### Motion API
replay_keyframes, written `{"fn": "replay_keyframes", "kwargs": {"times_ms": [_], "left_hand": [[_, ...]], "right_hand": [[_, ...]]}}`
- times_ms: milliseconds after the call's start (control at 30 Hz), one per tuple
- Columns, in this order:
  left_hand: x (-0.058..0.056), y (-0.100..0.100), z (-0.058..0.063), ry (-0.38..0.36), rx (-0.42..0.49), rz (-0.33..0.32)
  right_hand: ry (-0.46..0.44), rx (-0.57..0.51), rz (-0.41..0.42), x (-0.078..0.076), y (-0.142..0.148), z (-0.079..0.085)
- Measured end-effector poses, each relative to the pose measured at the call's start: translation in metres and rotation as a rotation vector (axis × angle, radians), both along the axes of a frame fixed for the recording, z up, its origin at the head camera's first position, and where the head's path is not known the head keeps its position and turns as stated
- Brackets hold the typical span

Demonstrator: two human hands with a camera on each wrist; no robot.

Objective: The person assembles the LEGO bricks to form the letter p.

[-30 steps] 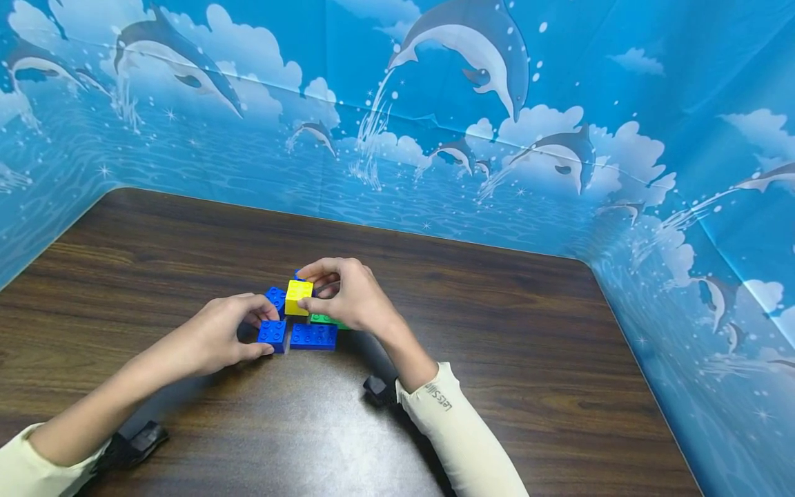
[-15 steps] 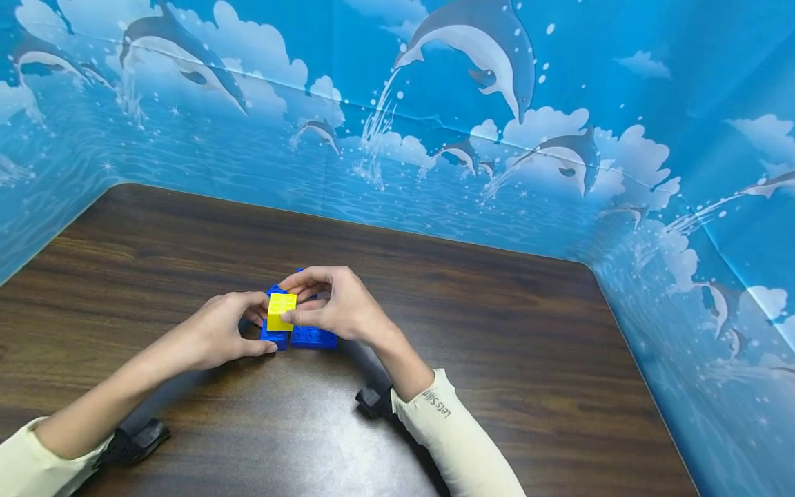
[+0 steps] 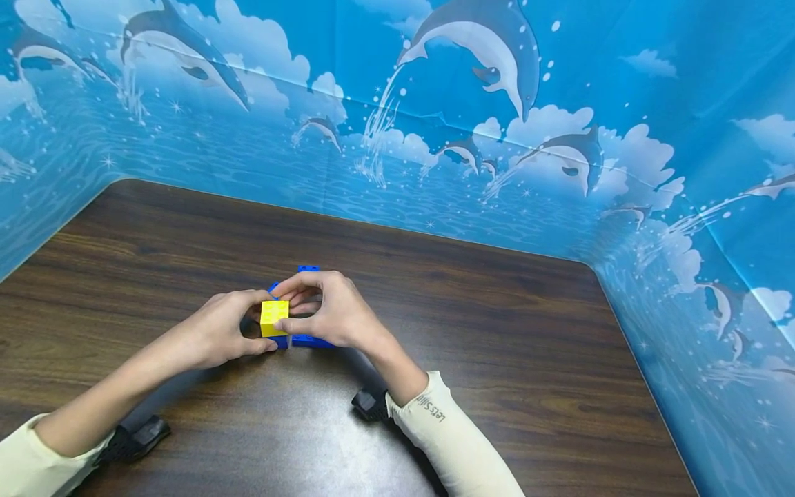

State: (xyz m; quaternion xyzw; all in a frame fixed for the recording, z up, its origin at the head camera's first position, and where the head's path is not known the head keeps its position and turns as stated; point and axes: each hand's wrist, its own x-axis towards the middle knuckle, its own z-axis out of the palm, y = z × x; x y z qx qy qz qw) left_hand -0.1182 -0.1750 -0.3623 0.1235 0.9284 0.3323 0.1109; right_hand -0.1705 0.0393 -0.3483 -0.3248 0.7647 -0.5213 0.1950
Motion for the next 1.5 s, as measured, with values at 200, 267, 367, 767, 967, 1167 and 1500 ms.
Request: {"fn": "replay_keyframes", "kwargs": {"times_ms": [200,267,367,767,967,1167,1500], "left_hand": [[0.0008,0.0008,0.0004,0.005,-0.001,-0.002],[0.0010,0.0008,0.0006,0.005,0.000,-0.004],[0.0011,0.0004,0.0008,0.013,-0.004,-0.009],[-0.0019,0.0019,0.0004,0.011,-0.010,-0.033],[-0.0016,0.0009,-0.0008,0.031,-0.003,-0.039],[-0.0002,-0.0012,-0.0007,0.052,-0.022,-0.038],[-0.0002,0.0023,-0.0011,0.085,-0.046,-0.042]], "right_hand": [[0.070,0.036,-0.017,0.0030,-0.0022,-0.0002],[0.088,0.049,-0.024,0.0040,-0.0027,0.0003],[0.108,0.066,-0.031,0.0052,-0.0035,0.0008],[0.056,0.054,-0.064,0.0042,-0.0012,-0.0032],[0.073,0.061,-0.071,0.0045,-0.0044,-0.0033],[0.084,0.067,-0.081,0.0057,-0.0086,-0.0013],[0.058,0.067,-0.108,0.0053,-0.0081,-0.0025]]}}
